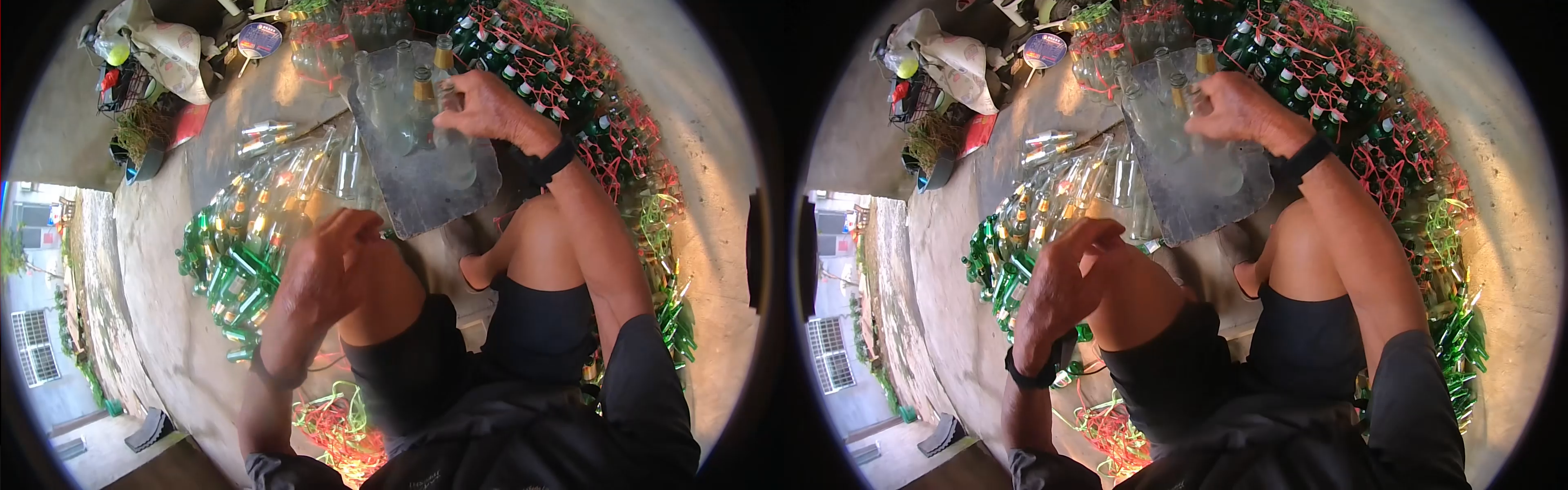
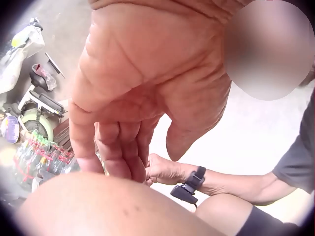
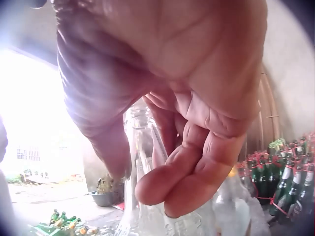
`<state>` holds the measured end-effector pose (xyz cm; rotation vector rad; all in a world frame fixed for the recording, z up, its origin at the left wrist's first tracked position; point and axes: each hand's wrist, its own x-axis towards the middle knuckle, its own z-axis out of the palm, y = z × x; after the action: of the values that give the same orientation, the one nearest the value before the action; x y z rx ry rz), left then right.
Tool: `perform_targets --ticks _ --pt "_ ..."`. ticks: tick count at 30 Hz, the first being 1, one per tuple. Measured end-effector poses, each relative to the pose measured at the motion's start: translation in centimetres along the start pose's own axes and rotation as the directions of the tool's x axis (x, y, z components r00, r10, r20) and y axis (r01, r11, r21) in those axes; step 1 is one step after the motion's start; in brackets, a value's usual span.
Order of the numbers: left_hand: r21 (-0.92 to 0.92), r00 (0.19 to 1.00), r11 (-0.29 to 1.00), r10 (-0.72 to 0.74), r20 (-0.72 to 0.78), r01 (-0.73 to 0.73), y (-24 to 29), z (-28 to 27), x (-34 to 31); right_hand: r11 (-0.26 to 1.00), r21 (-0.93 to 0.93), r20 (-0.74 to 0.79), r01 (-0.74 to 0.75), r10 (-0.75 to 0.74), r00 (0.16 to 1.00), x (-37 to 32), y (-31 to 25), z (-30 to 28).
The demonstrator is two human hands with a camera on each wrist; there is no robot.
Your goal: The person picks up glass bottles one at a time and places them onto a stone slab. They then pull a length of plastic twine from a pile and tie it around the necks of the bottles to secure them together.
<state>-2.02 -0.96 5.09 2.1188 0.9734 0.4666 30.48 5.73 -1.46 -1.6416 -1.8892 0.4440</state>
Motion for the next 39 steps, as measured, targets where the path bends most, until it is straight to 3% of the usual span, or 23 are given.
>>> perform_targets --ticks 2,4,6,8,17,39 --pt "0.060 1.000 0.998 -0.009 0.013 0.008 0.1 0.6 -1.0 0.995 0.072 -0.033 -0.067 0.070 0.997 0.2 1.9 -0.3" --pt "0.190 0.983 0.967 0.181 -0.031 -0.172 0.1 1.3 -1.6 0.994 0.035 -0.010 -0.102 0.102 0.995 0.1 2.0 -0.9" --pt "0.164 0.983 0.973 0.173 -0.059 -0.162 -0.3 2.2 -2.0 0.987 0.045 -0.051 -0.154 0.156 0.986 0.2 3.0 -0.8" --pt "0.269 0.958 0.940 0.253 -0.138 -0.210 -1.0 3.1 -2.1 0.991 0.021 -0.073 -0.133 0.134 0.988 0.4 3.9 -0.6" --pt "0.290 0.943 0.936 0.263 -0.204 -0.199 -2.1 4.0 -2.2 0.955 0.140 -0.125 -0.262 0.280 0.952 1.1 6.8 0.7" --pt "0.335 0.930 0.920 0.290 -0.225 -0.205 -1.6 4.5 -2.0 0.961 0.143 -0.122 -0.238 0.256 0.959 2.3 7.8 1.5"
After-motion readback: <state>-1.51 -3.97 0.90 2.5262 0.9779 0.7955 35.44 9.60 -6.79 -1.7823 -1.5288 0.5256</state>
